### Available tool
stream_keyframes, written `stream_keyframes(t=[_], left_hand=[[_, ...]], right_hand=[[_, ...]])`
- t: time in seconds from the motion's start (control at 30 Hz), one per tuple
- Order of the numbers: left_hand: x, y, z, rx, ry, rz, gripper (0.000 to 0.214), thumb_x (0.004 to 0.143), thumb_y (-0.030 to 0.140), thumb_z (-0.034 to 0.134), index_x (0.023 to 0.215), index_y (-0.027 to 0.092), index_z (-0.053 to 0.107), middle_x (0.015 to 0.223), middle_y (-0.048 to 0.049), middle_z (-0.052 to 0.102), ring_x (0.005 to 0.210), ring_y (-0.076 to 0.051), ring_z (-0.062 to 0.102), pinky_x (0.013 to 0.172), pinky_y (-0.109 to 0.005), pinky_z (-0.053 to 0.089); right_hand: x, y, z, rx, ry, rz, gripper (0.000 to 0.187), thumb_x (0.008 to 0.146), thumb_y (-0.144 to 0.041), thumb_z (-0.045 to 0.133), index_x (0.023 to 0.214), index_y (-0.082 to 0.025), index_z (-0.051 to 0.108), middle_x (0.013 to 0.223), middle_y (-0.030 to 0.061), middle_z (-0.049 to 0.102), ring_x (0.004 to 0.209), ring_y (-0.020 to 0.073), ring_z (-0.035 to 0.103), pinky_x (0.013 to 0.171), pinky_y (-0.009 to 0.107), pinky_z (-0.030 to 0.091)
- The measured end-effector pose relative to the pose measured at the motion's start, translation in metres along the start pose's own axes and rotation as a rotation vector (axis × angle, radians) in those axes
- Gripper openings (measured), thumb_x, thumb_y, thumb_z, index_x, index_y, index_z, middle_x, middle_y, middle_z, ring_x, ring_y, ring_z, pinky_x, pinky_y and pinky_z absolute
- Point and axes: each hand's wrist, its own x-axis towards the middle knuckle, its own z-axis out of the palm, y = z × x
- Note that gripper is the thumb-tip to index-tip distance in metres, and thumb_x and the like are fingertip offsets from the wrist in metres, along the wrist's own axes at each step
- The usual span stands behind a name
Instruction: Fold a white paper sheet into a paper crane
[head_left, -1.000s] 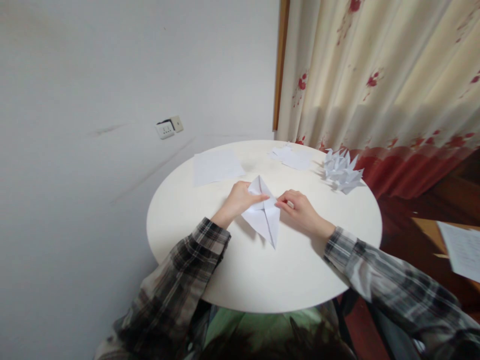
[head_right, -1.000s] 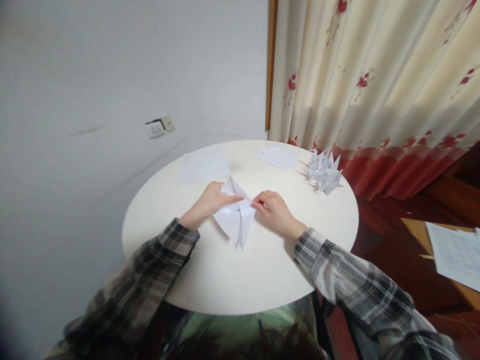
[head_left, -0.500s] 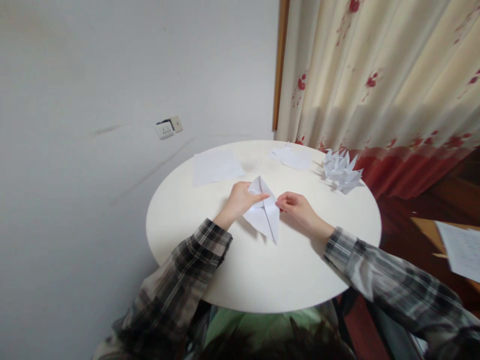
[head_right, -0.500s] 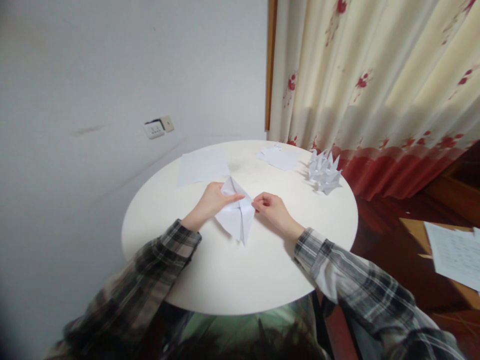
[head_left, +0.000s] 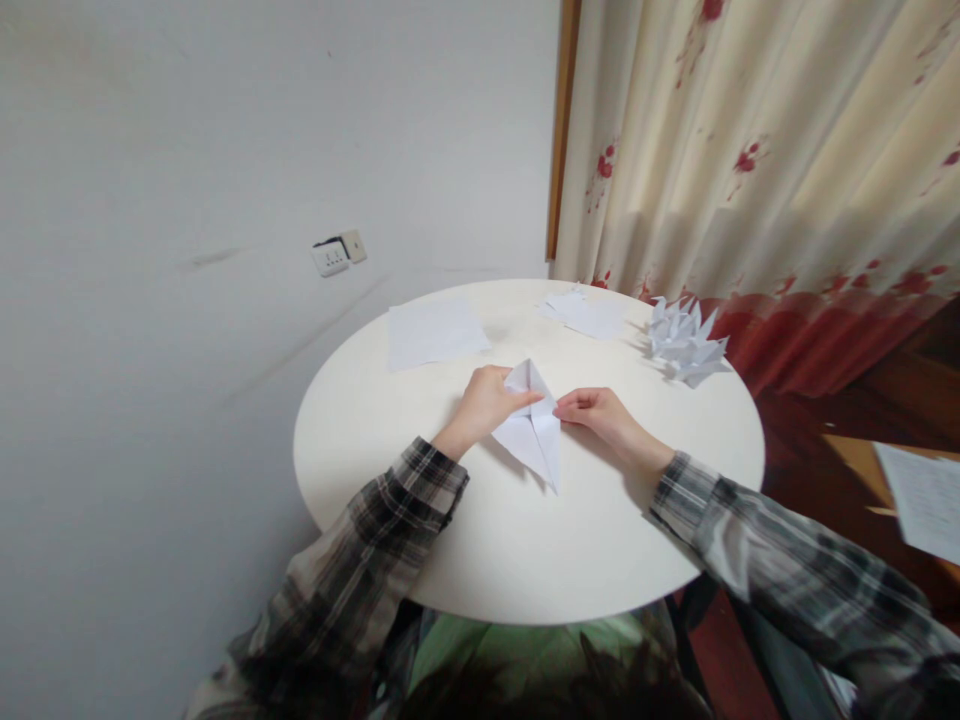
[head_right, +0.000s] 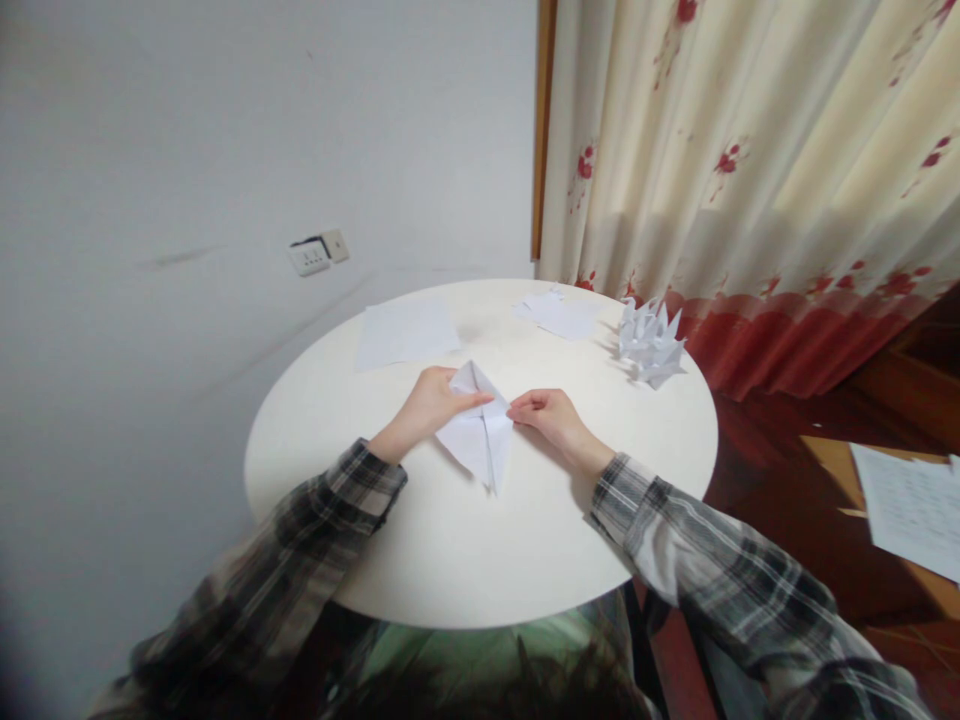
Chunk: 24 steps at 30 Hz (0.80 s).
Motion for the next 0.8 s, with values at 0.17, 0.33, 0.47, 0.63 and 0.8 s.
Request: stream_keyframes(t=[0.17, 0.33, 0.47, 0.63, 0.8], left_hand=[[-0.0019, 0.0024, 0.0013, 0.062, -0.008, 0.046, 0.029, 0.066, 0.031, 0.07, 0.052, 0.013, 0.052, 0.051, 0.0039, 0.046, 0.05, -0.009, 0.039, 0.045, -0.022, 0.021], [-0.0024, 0.0023, 0.0016, 0.063, -0.007, 0.059, 0.029, 0.068, 0.031, 0.069, 0.052, 0.014, 0.053, 0.051, 0.0043, 0.045, 0.051, -0.009, 0.038, 0.045, -0.022, 0.021], [-0.0024, 0.0023, 0.0019, 0.071, 0.002, 0.075, 0.028, 0.068, 0.031, 0.07, 0.053, 0.014, 0.054, 0.052, 0.0038, 0.047, 0.051, -0.009, 0.04, 0.045, -0.022, 0.021], [-0.0047, 0.0046, 0.0016, 0.046, -0.01, 0.116, 0.02, 0.071, 0.028, 0.068, 0.059, 0.013, 0.061, 0.057, 0.0015, 0.056, 0.055, -0.01, 0.046, 0.048, -0.021, 0.026], [-0.0062, 0.0055, 0.0012, 0.031, -0.011, 0.121, 0.018, 0.072, 0.028, 0.067, 0.063, 0.013, 0.063, 0.059, 0.0005, 0.059, 0.057, -0.011, 0.048, 0.049, -0.022, 0.028]], right_hand=[[0.0037, 0.004, -0.0012, -0.021, 0.026, -0.011, 0.016, 0.055, -0.024, 0.073, 0.066, -0.014, 0.067, 0.061, 0.0014, 0.065, 0.055, 0.0105, 0.054, 0.057, 0.025, 0.039], [0.0059, 0.0057, -0.0015, -0.028, 0.053, -0.064, 0.016, 0.054, -0.025, 0.073, 0.064, -0.015, 0.067, 0.061, 0.0012, 0.064, 0.054, 0.0102, 0.053, 0.056, 0.025, 0.039], [0.0072, 0.0063, -0.0021, -0.021, 0.062, -0.083, 0.016, 0.052, -0.026, 0.074, 0.063, -0.015, 0.067, 0.06, 0.0016, 0.064, 0.054, 0.0106, 0.053, 0.056, 0.025, 0.039], [0.0088, 0.0056, -0.0034, -0.017, 0.086, -0.101, 0.016, 0.051, -0.026, 0.073, 0.061, -0.015, 0.066, 0.058, 0.0016, 0.063, 0.054, 0.0112, 0.053, 0.057, 0.027, 0.04], [0.0086, 0.0048, -0.0042, -0.04, 0.082, -0.115, 0.015, 0.053, -0.027, 0.073, 0.06, -0.016, 0.065, 0.057, 0.0016, 0.062, 0.054, 0.0117, 0.052, 0.057, 0.028, 0.04]])
